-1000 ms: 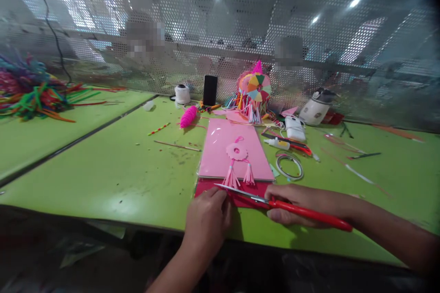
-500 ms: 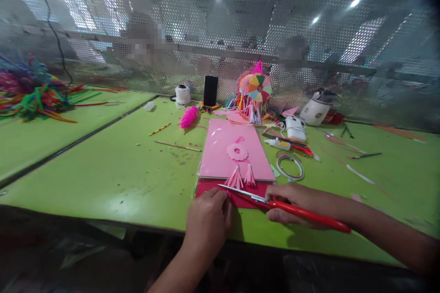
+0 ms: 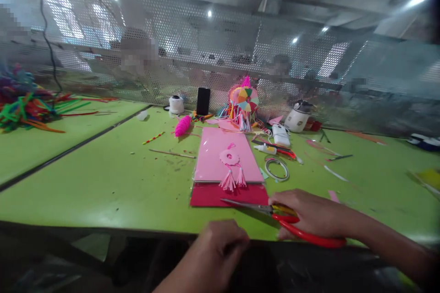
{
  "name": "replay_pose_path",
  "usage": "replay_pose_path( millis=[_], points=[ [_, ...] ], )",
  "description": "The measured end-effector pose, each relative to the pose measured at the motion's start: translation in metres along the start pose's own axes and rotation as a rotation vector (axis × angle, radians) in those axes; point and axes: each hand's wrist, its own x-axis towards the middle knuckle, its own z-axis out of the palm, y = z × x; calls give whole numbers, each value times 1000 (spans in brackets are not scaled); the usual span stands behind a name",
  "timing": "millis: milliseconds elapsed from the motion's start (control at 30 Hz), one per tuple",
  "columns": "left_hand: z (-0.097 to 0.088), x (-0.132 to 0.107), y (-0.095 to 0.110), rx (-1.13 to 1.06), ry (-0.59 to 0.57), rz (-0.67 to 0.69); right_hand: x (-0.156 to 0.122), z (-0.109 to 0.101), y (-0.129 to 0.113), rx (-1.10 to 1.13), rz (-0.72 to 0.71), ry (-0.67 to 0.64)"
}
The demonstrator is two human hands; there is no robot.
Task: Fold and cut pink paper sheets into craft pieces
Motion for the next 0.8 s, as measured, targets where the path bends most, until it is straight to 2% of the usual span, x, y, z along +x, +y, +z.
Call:
replay_pose_path(
  millis=[67, 100, 167, 267, 333, 400, 500, 567, 633, 700, 800],
  points=[
    [17, -7, 3, -82, -192, 148, -12, 2, 0, -10, 26, 59],
    [24, -9, 4, -95, -276, 179, -18, 4, 2, -14, 39, 95],
    [32, -14, 6, -73, -337, 164, -29, 8, 8, -15, 68, 187],
    [23, -18, 12, -19, -285, 91, -40, 15, 29, 23, 173, 391],
    [5, -16, 18, 18, -215, 62, -40, 19, 50, 42, 334, 549],
    [-19, -5, 19, 28, -120, 47, -35, 22, 73, 10, 509, 622],
    [-55, 36, 1, 67, 51, -7, -20, 25, 100, -24, 661, 622],
    [-76, 77, -23, 218, 77, -96, -10, 28, 107, -59, 701, 586],
    [-91, 121, -51, 392, 54, -199, -5, 32, 107, -114, 692, 546],
    [-98, 160, -77, 446, 56, -253, -4, 36, 104, -189, 667, 504],
    [-92, 199, -105, 478, 62, -309, -9, 38, 97, -292, 622, 441]
  ],
)
